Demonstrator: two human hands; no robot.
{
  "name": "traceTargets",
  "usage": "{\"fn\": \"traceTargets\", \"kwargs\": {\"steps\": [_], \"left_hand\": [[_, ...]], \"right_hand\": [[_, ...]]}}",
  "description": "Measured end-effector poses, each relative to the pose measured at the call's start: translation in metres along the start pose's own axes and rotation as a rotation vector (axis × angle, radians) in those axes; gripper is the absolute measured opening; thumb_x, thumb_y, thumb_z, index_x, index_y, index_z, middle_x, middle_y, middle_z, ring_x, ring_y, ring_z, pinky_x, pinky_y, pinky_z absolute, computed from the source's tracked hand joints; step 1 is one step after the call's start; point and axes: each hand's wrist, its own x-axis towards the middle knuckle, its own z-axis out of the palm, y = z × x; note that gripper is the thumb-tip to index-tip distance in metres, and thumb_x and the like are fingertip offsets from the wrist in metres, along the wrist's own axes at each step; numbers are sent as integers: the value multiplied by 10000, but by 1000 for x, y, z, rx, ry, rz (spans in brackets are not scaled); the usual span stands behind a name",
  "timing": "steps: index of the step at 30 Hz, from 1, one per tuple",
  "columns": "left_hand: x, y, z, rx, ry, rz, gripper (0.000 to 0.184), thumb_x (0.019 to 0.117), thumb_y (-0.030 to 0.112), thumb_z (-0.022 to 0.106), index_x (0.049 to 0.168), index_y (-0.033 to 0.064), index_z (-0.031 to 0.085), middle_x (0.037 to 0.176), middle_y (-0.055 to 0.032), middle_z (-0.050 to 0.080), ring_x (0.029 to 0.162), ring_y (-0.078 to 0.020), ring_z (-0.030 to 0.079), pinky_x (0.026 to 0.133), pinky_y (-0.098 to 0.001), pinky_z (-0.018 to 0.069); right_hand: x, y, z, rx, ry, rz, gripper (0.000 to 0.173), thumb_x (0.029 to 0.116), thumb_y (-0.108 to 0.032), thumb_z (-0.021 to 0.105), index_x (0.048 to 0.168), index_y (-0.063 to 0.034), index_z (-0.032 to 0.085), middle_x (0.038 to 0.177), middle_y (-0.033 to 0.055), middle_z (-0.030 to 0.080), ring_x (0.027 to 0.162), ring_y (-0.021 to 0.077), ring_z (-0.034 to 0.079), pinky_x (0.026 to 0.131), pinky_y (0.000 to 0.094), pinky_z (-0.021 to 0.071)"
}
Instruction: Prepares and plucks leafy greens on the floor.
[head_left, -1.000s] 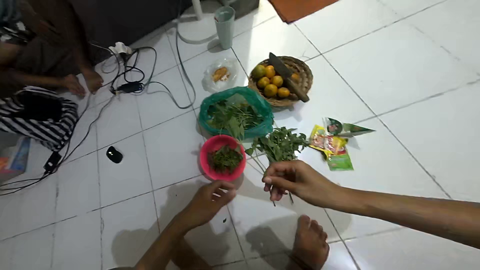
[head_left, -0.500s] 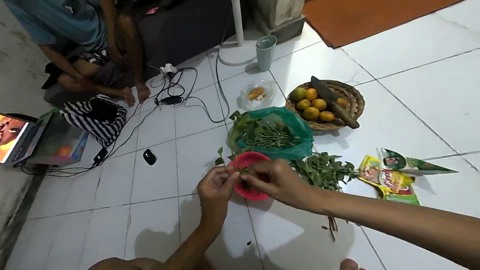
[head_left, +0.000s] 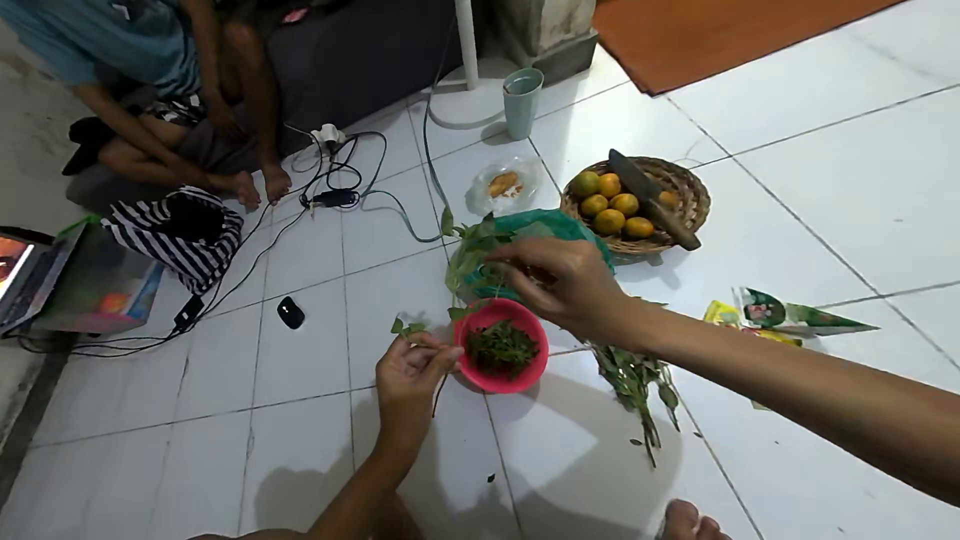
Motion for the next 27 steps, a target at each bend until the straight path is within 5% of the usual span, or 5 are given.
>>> {"fn": "traceTargets", "kwargs": {"steps": [7, 15, 19, 23, 27], "left_hand": [[-1, -3, 3, 29, -5, 41, 217, 846, -117, 696, 957, 46, 606, 784, 60, 752, 727, -34, 732, 726, -207, 608], [2, -16, 1, 151, 51, 170, 176, 806, -81, 741, 907, 14, 632, 791, 60, 727, 717, -11, 710, 714, -191, 605], [3, -25, -1, 307, 78, 313, 118, 799, -19, 756, 873, -37, 666, 781, 32, 720, 730, 38, 684, 727, -140, 572], [6, -33, -5, 405, 57, 453, 115, 805, 8, 755, 850, -59, 673, 763, -6, 720, 737, 47, 675, 752, -117, 550], [6, -36, -6, 483, 38, 524, 108, 806, 5, 742, 850, -68, 676, 765, -45, 721, 757, 22, 684, 776, -115, 539]], "right_hand": [[0, -2, 3, -129, -25, -87, 236, 918, -219, 677, 1019, -23, 764, 753, 104, 707, 567, 215, 632, 503, 356, 502], [-5, -10, 2, -117, -60, -121, 170, 892, -173, 633, 848, -44, 735, 704, 85, 683, 586, 208, 642, 508, 342, 488], [-10, -10, -1, -48, -130, -60, 209, 922, -206, 643, 860, -31, 740, 760, 110, 682, 596, 220, 642, 500, 354, 494], [-12, -7, -2, -26, -101, -54, 259, 974, -226, 600, 871, -9, 698, 618, 67, 608, 494, 157, 551, 463, 291, 432], [-5, -2, 2, -198, -41, -217, 185, 950, -58, 574, 1009, -16, 745, 800, 135, 663, 562, 230, 619, 467, 322, 488]]}}
